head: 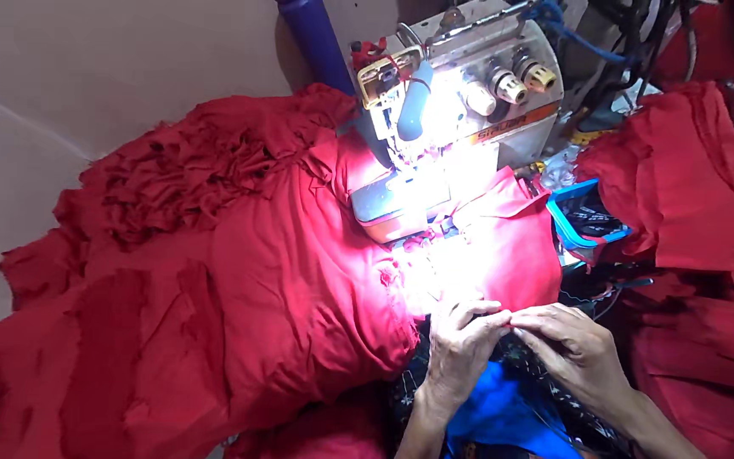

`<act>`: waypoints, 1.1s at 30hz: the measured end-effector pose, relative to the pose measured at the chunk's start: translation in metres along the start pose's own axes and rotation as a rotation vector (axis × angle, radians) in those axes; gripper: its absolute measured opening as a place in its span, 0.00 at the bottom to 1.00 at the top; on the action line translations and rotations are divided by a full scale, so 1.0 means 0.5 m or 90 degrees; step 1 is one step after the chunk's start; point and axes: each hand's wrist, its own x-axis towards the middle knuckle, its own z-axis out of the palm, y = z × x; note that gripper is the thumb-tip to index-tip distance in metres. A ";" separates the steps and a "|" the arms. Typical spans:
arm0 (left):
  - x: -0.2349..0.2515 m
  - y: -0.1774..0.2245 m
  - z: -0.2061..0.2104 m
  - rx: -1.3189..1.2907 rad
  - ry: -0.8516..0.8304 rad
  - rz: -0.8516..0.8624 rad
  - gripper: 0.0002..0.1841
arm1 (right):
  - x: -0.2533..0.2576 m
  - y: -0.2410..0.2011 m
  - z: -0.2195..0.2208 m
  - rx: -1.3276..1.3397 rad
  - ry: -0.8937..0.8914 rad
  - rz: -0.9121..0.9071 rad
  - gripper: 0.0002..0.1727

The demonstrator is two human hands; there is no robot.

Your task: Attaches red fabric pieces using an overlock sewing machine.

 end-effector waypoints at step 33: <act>0.060 0.051 -0.001 0.127 0.028 -0.208 0.14 | 0.233 -0.038 -0.133 0.021 0.110 -0.060 0.13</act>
